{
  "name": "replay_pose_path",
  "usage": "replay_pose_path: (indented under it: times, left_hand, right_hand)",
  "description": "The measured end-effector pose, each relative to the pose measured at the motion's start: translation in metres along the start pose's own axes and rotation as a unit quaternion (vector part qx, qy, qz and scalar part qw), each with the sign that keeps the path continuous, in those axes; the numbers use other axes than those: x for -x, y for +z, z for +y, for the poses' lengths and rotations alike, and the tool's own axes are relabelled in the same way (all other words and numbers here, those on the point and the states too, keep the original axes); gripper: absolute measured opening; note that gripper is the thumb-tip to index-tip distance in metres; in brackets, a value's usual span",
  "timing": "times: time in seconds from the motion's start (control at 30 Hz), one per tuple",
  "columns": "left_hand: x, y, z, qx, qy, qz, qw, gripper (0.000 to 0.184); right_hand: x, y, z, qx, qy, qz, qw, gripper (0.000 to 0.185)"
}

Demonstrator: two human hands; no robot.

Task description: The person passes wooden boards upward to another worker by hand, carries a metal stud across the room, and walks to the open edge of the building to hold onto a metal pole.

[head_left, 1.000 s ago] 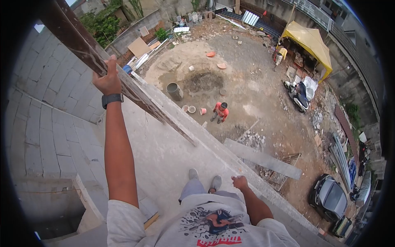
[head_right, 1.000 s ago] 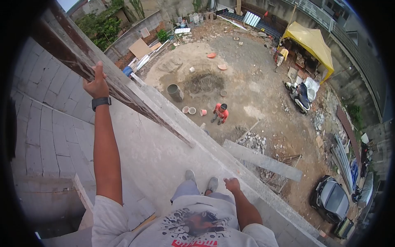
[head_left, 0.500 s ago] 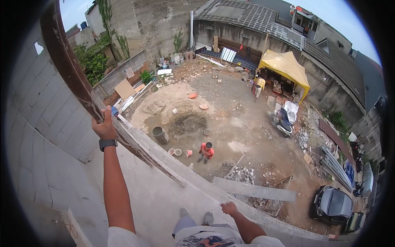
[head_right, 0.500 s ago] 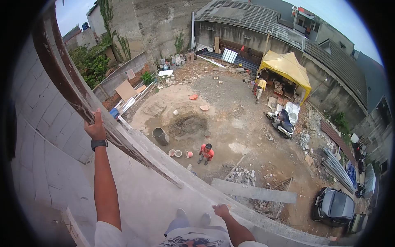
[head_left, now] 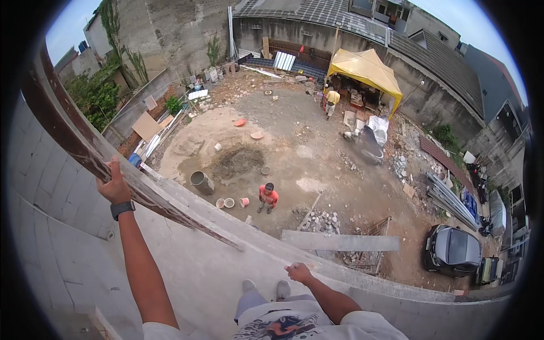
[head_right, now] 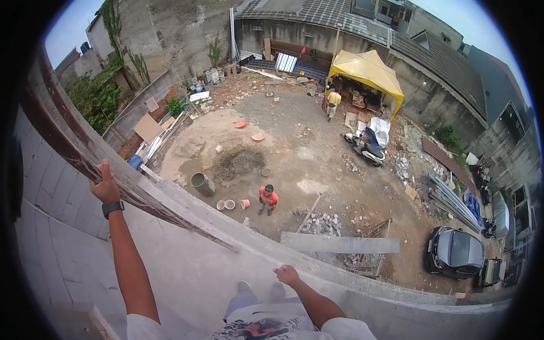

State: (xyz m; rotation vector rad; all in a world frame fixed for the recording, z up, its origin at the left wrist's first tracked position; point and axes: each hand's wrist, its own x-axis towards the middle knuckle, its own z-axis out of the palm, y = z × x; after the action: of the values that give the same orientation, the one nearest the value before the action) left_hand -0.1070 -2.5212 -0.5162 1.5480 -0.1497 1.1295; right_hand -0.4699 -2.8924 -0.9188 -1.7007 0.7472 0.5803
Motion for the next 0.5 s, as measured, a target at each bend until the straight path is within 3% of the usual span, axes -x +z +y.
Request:
replay_pose_path:
  times: [0.3, 0.37, 0.43, 0.5]
  left_hand:
    - [-0.003, -0.004, -0.009, -0.009, 0.009, -0.006, 1.000, 0.017]
    - [-0.003, -0.003, -0.008, -0.006, 0.007, -0.002, 1.000, 0.017]
    - [-0.003, -0.004, -0.010, -0.008, 0.009, -0.002, 1.000, 0.017]
    - [-0.004, -0.004, -0.010, -0.017, 0.011, 0.005, 1.000, 0.017]
  right_hand:
    - [-0.002, -0.011, 0.037, 0.056, 0.033, 0.016, 0.998, 0.045]
    - [-0.020, -0.010, 0.081, 0.158, -0.079, 0.010, 0.984, 0.047]
    - [-0.028, -0.012, 0.100, 0.230, -0.096, -0.009, 0.969, 0.048]
    - [-0.024, -0.017, 0.098, 0.270, -0.015, -0.039, 0.962, 0.048]
